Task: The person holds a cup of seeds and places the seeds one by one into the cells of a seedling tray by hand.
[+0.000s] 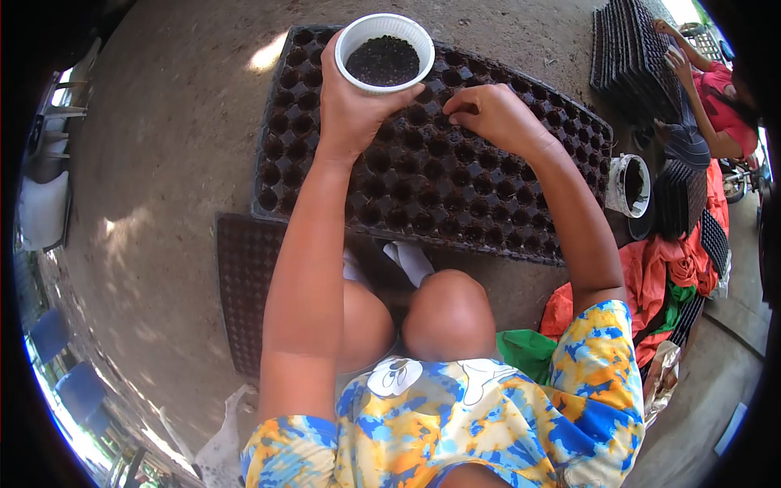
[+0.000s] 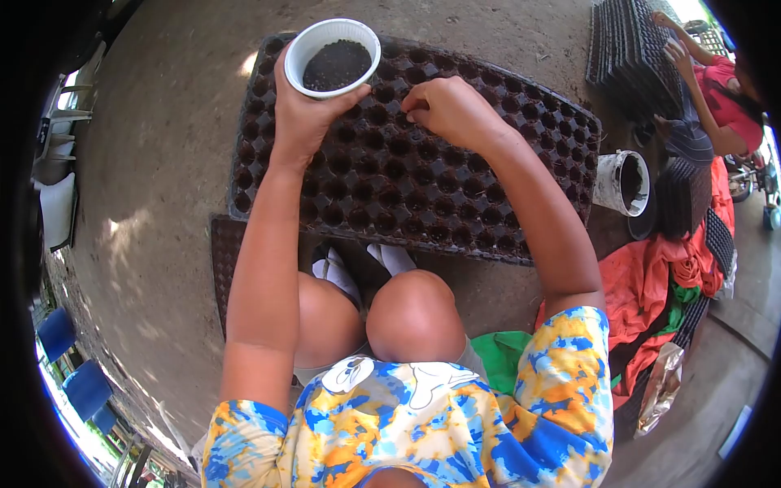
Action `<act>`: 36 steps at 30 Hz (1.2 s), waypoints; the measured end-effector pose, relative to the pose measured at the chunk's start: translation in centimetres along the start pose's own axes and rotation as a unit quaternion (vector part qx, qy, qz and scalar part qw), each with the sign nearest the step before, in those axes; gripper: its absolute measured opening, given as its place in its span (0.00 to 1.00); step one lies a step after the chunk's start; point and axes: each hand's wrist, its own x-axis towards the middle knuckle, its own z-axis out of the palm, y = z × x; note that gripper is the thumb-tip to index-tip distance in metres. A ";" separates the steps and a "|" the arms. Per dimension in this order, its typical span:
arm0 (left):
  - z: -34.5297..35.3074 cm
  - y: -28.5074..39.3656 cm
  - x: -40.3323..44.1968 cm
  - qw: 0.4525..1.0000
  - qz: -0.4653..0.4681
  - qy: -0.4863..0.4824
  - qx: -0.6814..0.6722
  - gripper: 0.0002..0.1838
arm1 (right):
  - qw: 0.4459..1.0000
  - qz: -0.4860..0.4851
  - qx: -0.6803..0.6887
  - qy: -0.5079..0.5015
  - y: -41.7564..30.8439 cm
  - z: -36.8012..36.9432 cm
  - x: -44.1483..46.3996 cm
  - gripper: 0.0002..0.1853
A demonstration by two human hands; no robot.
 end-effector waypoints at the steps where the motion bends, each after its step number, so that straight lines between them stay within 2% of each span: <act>1: 0.1 0.0 0.0 1.000 0.000 0.003 0.001 0.49 | 1.000 0.000 -0.005 -0.002 0.1 0.4 -0.2 0.10; 7: 0.3 0.1 0.0 1.000 -0.007 0.011 -0.009 0.50 | 0.999 0.013 0.044 0.006 0.5 0.7 -0.3 0.10; 10: 0.4 0.1 0.0 1.000 -0.013 0.011 -0.009 0.50 | 0.994 0.085 0.076 -0.003 -0.2 0.0 0.0 0.10; 13: 0.3 0.1 0.0 1.000 -0.011 0.005 0.010 0.50 | 0.997 0.019 0.063 0.030 0.5 0.0 0.5 0.10; 15: 0.1 0.2 -0.1 1.000 -0.006 -0.004 0.031 0.49 | 0.998 0.010 0.038 0.047 1.0 0.1 1.3 0.10; 31: 0.2 -0.2 0.0 0.999 -0.025 0.006 -0.043 0.50 | 0.999 0.013 -0.026 0.045 1.2 -0.6 2.6 0.11; 34: 0.1 -0.1 0.0 0.999 -0.026 0.004 -0.045 0.51 | 0.998 0.025 -0.020 0.059 1.4 -0.6 2.9 0.11; 36: 0.1 -0.1 0.0 0.999 -0.018 0.003 -0.031 0.51 | 0.994 -0.010 -0.035 0.105 2.1 -0.6 3.3 0.11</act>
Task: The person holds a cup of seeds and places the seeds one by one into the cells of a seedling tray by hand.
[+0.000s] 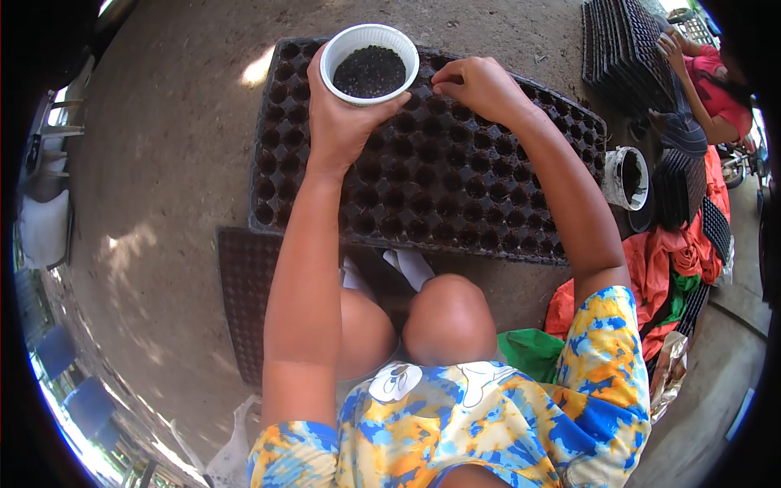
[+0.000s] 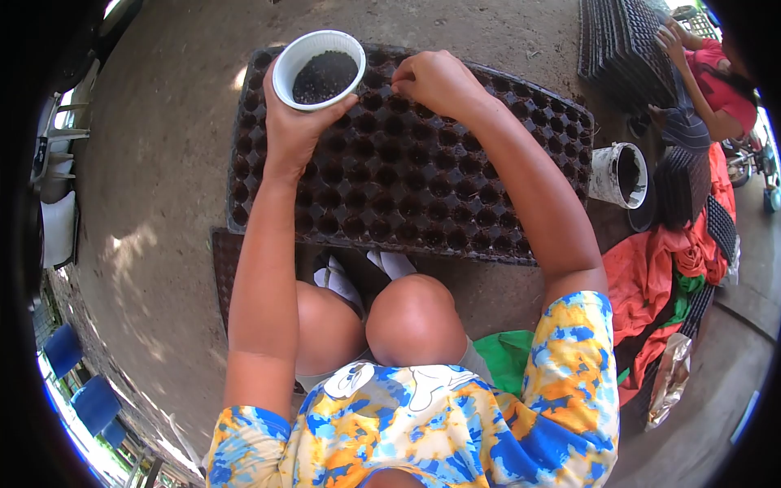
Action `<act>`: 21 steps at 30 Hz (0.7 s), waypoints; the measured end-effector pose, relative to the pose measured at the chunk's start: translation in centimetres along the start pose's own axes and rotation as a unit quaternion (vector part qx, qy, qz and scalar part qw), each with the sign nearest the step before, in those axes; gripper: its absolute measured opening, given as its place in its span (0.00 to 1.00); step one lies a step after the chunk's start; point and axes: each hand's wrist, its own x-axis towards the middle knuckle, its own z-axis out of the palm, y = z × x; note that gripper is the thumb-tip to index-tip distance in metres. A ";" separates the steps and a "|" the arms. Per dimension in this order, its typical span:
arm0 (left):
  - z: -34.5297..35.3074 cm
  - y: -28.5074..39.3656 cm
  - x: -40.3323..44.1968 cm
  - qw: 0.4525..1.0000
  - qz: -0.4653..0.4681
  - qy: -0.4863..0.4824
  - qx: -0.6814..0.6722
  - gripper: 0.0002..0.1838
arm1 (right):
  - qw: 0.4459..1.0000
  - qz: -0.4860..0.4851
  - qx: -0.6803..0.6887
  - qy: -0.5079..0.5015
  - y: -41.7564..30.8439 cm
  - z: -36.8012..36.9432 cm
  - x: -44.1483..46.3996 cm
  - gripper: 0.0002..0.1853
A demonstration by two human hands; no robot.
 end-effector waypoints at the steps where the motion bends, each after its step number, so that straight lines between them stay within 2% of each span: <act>1: 0.1 0.2 0.0 1.000 -0.006 0.000 0.001 0.51 | 1.000 -0.017 -0.006 0.023 -0.2 -0.1 0.1 0.11; 4: 0.3 0.4 -0.1 1.000 -0.013 -0.004 0.024 0.51 | 0.992 -0.026 -0.071 0.104 -1.0 -2.1 0.7 0.11; 7: 1.2 0.3 -0.3 0.997 0.003 -0.018 0.073 0.51 | 0.986 -0.123 -0.041 0.105 -4.9 -3.3 0.6 0.11; 9: 2.2 0.7 -0.5 0.995 0.011 -0.037 0.094 0.51 | 0.988 -0.139 -0.069 -0.013 -6.6 -2.3 1.0 0.10; 11: 2.6 1.3 -0.5 0.989 0.025 -0.057 0.135 0.51 | 0.983 -0.107 -0.139 -0.052 -7.2 -0.8 1.8 0.10; 14: 2.6 1.9 -0.3 0.988 0.024 -0.078 0.130 0.52 | 0.979 -0.145 -0.133 -0.060 -7.3 -0.9 2.7 0.10; 17: 2.0 1.5 -0.3 0.992 0.005 -0.051 0.117 0.52 | 0.988 -0.139 -0.037 -0.054 -7.9 -3.7 2.4 0.09; 19: 1.4 0.6 -0.3 0.996 -0.015 -0.035 0.077 0.52 | 0.980 -0.171 0.094 0.033 -4.9 -3.7 3.2 0.10; 21: 0.8 0.2 -0.2 0.997 0.000 -0.026 0.067 0.51 | 0.987 -0.073 0.145 -0.004 -3.0 -4.2 3.3 0.10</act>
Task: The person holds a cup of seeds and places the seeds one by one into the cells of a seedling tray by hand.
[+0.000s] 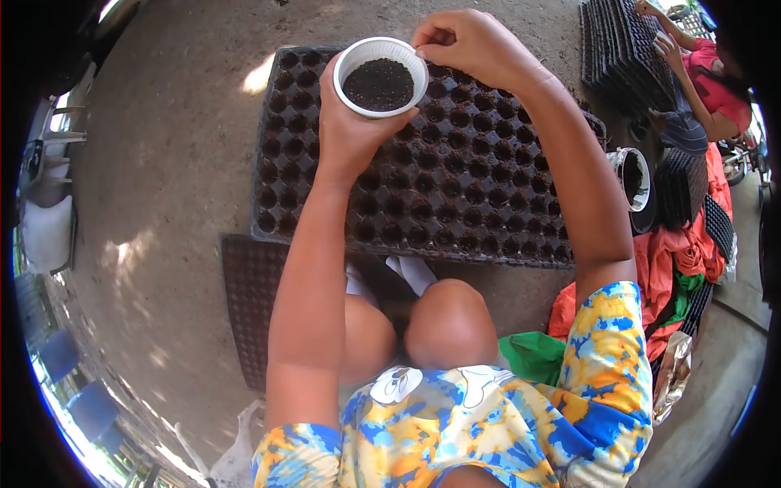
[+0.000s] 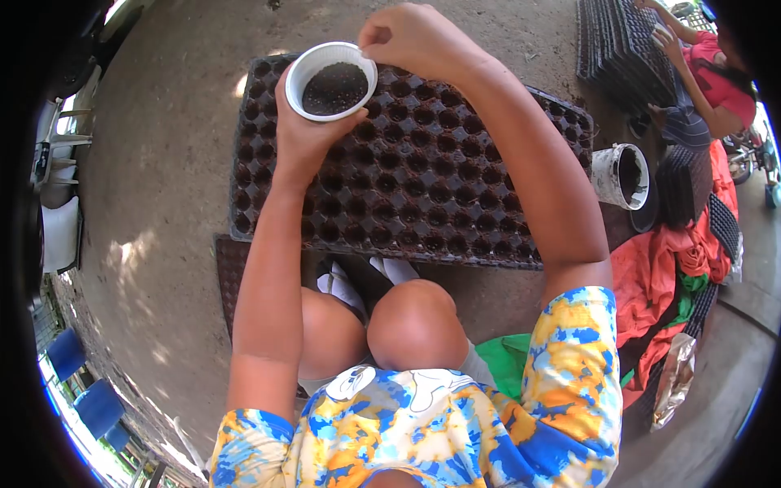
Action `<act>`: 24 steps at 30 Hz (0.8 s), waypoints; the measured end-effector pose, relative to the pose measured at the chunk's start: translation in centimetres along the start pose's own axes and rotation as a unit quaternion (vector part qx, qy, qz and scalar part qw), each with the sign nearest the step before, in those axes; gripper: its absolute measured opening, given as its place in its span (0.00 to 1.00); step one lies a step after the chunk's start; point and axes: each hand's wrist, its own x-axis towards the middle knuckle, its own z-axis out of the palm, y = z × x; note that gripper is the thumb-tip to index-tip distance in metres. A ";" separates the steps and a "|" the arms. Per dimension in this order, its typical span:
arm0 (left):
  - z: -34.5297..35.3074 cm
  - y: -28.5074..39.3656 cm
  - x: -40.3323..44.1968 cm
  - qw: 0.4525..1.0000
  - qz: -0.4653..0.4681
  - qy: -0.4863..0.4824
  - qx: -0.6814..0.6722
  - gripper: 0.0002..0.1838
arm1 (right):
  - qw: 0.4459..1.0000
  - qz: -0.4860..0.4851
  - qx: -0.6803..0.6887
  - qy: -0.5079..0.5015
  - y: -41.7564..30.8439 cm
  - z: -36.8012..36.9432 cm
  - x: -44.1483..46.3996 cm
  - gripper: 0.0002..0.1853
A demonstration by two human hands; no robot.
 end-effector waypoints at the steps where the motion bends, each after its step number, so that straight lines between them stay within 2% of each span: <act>1: -0.1 -0.2 0.0 1.000 0.000 0.010 -0.011 0.51 | 0.999 -0.011 -0.043 0.015 1.5 0.2 -0.1 0.10; 4: -0.4 -0.2 0.1 0.999 -0.003 0.023 -0.033 0.50 | 0.993 0.039 -0.109 -0.030 4.4 1.9 -0.8 0.10; 6: -0.3 -0.1 0.1 0.998 -0.013 0.024 -0.054 0.50 | 0.990 0.032 -0.133 -0.043 5.4 2.2 -1.0 0.09; 10: -0.2 -0.2 0.1 0.999 -0.013 0.021 -0.036 0.51 | 0.983 0.055 -0.173 -0.032 3.9 1.2 -0.5 0.10; 11: -0.1 -0.3 0.1 1.000 -0.010 0.019 -0.018 0.52 | 0.979 0.041 -0.198 0.017 2.0 0.7 -0.4 0.10; 14: 0.3 0.3 0.1 1.000 -0.017 0.005 0.016 0.52 | 0.986 -0.030 -0.165 0.008 -2.9 0.5 -0.3 0.10; 16: 0.8 0.7 0.1 0.999 -0.009 -0.007 0.050 0.53 | 0.968 -0.062 -0.228 -0.080 -4.6 2.5 -0.2 0.10; 18: 1.0 0.7 0.2 0.994 0.017 -0.016 0.103 0.53 | 0.949 -0.144 -0.272 -0.060 -3.7 4.9 0.3 0.11; 20: 0.9 0.5 0.1 0.996 0.016 -0.010 0.085 0.52 | 0.952 -0.097 -0.276 -0.095 -4.2 4.9 0.9 0.11; 22: 0.5 0.4 0.2 0.998 0.006 0.006 0.067 0.52 | 0.974 -0.057 -0.181 -0.121 -4.5 3.4 1.5 0.11; 23: 0.3 0.2 0.2 0.999 0.006 0.010 0.048 0.52 | 0.977 -0.139 -0.150 -0.059 -4.7 2.6 1.6 0.10; 24: -0.1 -0.3 0.2 0.999 0.006 0.013 0.029 0.52 | 0.991 0.025 -0.085 -0.104 -5.0 0.9 1.5 0.11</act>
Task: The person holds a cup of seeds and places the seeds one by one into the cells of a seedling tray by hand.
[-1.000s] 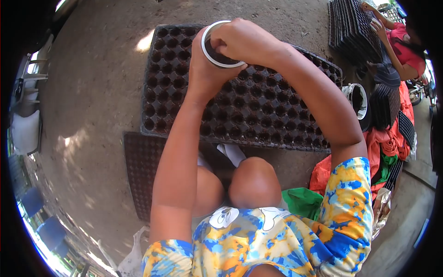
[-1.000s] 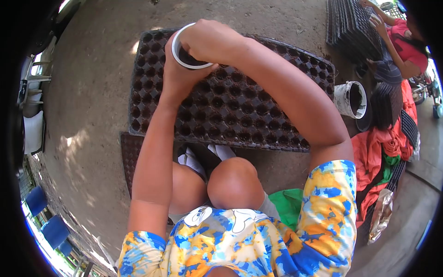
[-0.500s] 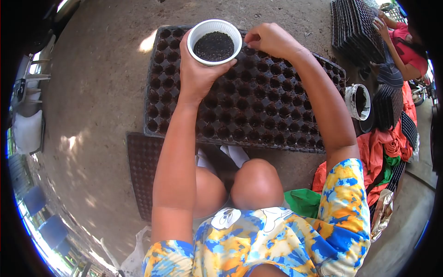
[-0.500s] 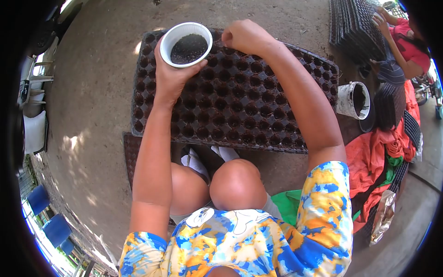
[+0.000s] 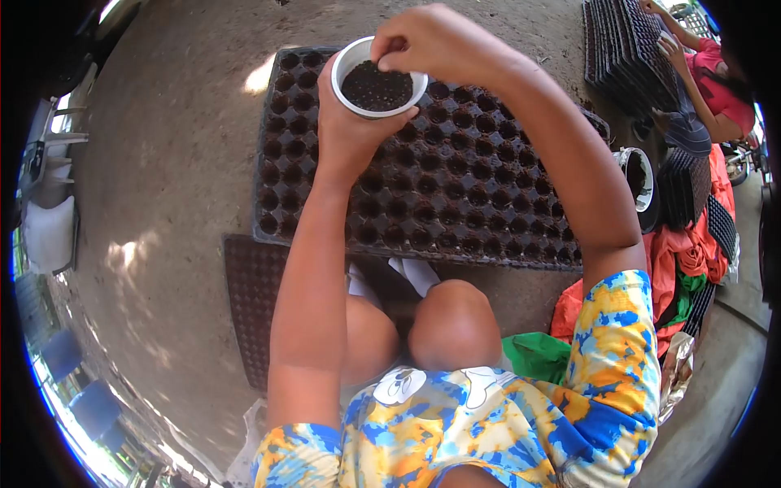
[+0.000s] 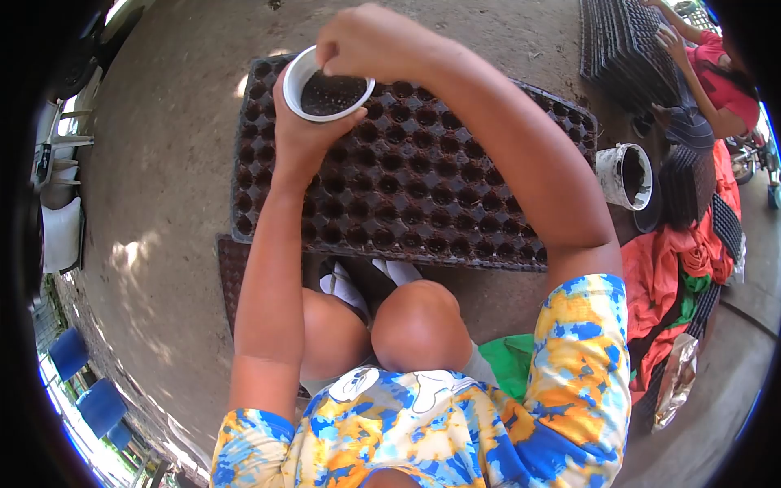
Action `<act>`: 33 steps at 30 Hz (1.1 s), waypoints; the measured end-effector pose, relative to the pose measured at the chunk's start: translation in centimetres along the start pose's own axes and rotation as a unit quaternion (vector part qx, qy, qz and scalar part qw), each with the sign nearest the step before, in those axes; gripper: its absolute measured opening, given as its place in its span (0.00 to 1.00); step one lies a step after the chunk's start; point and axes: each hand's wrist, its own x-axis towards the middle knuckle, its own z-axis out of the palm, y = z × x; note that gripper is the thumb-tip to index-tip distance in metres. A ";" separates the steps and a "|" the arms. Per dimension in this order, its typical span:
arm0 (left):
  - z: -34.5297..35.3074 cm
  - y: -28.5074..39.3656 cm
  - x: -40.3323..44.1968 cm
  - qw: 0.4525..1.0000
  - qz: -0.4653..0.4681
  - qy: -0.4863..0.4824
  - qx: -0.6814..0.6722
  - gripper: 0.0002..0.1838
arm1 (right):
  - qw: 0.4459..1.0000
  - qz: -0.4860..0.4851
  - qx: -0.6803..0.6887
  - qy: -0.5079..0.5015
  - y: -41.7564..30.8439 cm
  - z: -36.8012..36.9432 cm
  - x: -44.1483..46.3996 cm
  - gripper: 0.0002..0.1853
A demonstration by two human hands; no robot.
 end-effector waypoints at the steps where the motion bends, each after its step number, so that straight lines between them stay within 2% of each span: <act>1: -0.3 -0.4 0.1 1.000 0.000 0.003 -0.019 0.52 | 1.000 0.006 0.016 0.006 0.3 -1.2 -0.2 0.12; 5: -1.3 -0.2 0.1 1.000 -0.020 0.010 -0.014 0.52 | 0.995 -0.008 -0.028 0.095 7.8 -0.3 0.9 0.09; 8: -1.6 0.2 0.2 0.999 -0.019 0.005 -0.036 0.52 | 0.990 0.021 -0.122 0.066 10.4 1.3 1.0 0.09; 9: -1.7 0.2 0.1 1.000 -0.014 0.004 -0.025 0.52 | 0.991 0.032 -0.110 0.066 11.0 1.5 1.0 0.09; 14: -2.0 1.3 0.3 0.999 -0.027 -0.002 -0.034 0.52 | 0.994 0.067 -0.075 0.053 11.0 1.5 0.9 0.09; 19: -1.9 1.8 0.2 0.997 -0.062 0.000 -0.054 0.53 | 0.993 0.051 -0.085 0.057 11.1 1.9 1.0 0.09; 33: -2.0 1.0 0.2 0.998 -0.048 0.001 -0.035 0.53 | 0.993 0.081 -0.057 0.069 11.6 2.0 1.1 0.14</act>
